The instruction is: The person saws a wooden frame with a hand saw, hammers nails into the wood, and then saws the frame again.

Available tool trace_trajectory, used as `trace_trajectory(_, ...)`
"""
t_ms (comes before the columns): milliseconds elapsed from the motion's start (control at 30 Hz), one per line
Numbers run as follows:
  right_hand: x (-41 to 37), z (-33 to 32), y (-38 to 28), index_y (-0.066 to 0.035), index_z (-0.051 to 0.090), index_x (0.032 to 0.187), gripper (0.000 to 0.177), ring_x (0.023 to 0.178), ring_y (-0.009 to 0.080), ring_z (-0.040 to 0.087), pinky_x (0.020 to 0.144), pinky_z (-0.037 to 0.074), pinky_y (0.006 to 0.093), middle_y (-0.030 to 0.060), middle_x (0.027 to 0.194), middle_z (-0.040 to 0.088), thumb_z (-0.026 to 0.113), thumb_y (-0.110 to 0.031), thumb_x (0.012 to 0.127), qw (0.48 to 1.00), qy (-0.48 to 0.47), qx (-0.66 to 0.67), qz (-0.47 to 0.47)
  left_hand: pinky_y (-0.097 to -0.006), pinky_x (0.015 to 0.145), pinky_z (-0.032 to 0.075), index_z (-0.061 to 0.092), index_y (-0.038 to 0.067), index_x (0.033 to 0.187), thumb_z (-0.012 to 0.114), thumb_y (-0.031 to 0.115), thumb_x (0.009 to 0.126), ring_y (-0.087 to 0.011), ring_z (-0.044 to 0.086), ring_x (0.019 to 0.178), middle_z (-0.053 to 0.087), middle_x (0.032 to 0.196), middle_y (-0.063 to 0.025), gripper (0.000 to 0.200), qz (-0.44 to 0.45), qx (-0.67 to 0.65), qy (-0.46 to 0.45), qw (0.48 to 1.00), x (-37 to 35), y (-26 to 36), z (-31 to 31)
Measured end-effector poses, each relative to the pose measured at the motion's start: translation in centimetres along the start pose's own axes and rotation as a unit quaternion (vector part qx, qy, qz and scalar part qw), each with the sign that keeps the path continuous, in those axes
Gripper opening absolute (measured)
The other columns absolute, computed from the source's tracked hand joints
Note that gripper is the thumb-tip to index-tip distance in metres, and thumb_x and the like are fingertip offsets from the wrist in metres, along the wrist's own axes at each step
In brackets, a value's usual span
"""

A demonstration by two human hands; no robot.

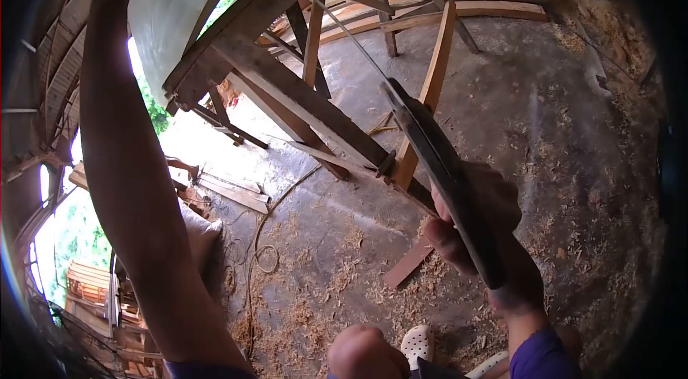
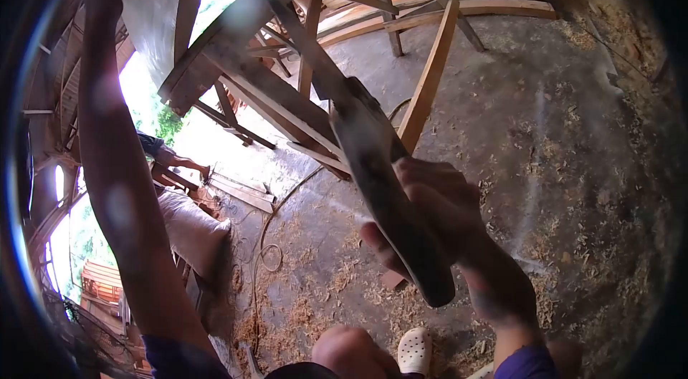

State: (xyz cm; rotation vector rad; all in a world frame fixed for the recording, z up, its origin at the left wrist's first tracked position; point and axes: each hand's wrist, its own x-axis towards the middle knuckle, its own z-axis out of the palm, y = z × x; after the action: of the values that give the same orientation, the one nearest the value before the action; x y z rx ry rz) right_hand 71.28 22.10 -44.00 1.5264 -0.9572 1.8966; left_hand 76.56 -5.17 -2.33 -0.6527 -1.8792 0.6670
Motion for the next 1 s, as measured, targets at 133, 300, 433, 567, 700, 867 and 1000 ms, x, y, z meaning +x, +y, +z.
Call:
trace_trajectory(133, 2.8, 1.7, -0.6, -0.007, 0.056, 0.070, 0.018, 0.050, 0.0126, 0.054, 0.046, 0.045, 0.0279, 0.0017, 0.059, 0.051, 0.072, -0.011, 0.076, 1.000, -0.009, 0.013, -0.009, -0.0392, 0.115, 0.023, 0.037, 0.009, 0.146, 0.036, 0.029, 0.101, -0.0275, 0.033, 0.138, 0.038, 0.147, -0.0212, 0.050, 0.032, -0.030, 0.022, 0.999, 0.6, -0.7, 0.9)
trace_trajectory(300, 3.9, 2.7, -1.2, -0.004, 0.055, 0.069, 0.019, 0.048, 0.0154, 0.051, 0.045, 0.042, 0.0291, 0.0033, 0.058, 0.047, 0.073, -0.009, 0.073, 0.998, 0.041, -0.007, -0.038, -0.0375, 0.110, 0.028, 0.040, 0.005, 0.142, 0.037, 0.028, 0.101, -0.0259, 0.039, 0.132, 0.044, 0.140, -0.0186, 0.047, -0.120, -0.087, 0.015, 0.989, 0.6, 0.8, 0.7)
trace_trajectory(433, 3.1, 2.8, -0.2, -0.006, 0.053, 0.071, 0.022, 0.061, 0.0206, 0.063, 0.059, 0.051, 0.0327, 0.0063, 0.067, 0.058, 0.074, -0.010, 0.077, 0.998, -0.011, 0.063, -0.005, -0.0355, 0.105, 0.036, 0.044, 0.000, 0.137, 0.038, 0.026, 0.101, -0.0241, 0.047, 0.125, 0.052, 0.132, -0.0154, 0.045, -0.266, -0.164, 0.021, 0.950, 1.2, 2.5, 0.8)
trace_trajectory(567, 3.0, 2.8, 0.2, -0.007, 0.052, 0.070, 0.023, 0.051, 0.0175, 0.053, 0.049, 0.045, 0.0300, 0.0043, 0.062, 0.053, 0.074, -0.008, 0.072, 0.995, 0.018, 0.091, -0.033, -0.0340, 0.101, 0.040, 0.047, -0.002, 0.133, 0.038, 0.026, 0.101, -0.0219, 0.051, 0.120, 0.056, 0.128, -0.0129, 0.044, -0.260, -0.144, 0.016, 0.955, 0.9, 2.1, 0.6)
trace_trajectory(700, 3.1, 3.5, 0.1, -0.004, 0.043, 0.062, 0.029, 0.045, 0.0201, 0.043, 0.042, 0.034, 0.0342, 0.0038, 0.056, 0.038, 0.067, -0.013, 0.077, 0.990, 0.070, 0.113, -0.040, -0.0328, 0.098, 0.042, 0.048, -0.001, 0.132, 0.037, 0.028, 0.101, -0.0208, 0.053, 0.116, 0.056, 0.127, -0.0116, 0.044, -0.204, -0.117, 0.014, 0.972, 1.7, 3.2, 0.8)
trace_trajectory(867, 3.0, 2.5, -0.1, -0.006, 0.052, 0.070, 0.023, 0.051, 0.0173, 0.054, 0.048, 0.044, 0.0290, 0.0054, 0.063, 0.054, 0.075, -0.005, 0.068, 0.994, 0.014, 0.102, -0.035, -0.0343, 0.097, 0.043, 0.050, 0.000, 0.131, 0.046, 0.025, 0.096, -0.0229, 0.055, 0.115, 0.056, 0.125, -0.0126, 0.043, -0.144, -0.101, 0.019, 0.984, 1.3, 3.8, 1.2)
trace_trajectory(1000, 3.0, 2.5, -0.2, -0.005, 0.052, 0.072, 0.024, 0.052, 0.0169, 0.055, 0.049, 0.045, 0.0291, 0.0061, 0.064, 0.056, 0.075, -0.005, 0.069, 0.991, 0.017, 0.122, -0.043, -0.0375, 0.095, 0.045, 0.055, -0.001, 0.126, 0.053, 0.029, 0.093, -0.0240, 0.057, 0.111, 0.058, 0.121, -0.0137, 0.044, -0.172, -0.105, 0.005, 0.979, 1.0, -0.2, 0.3)
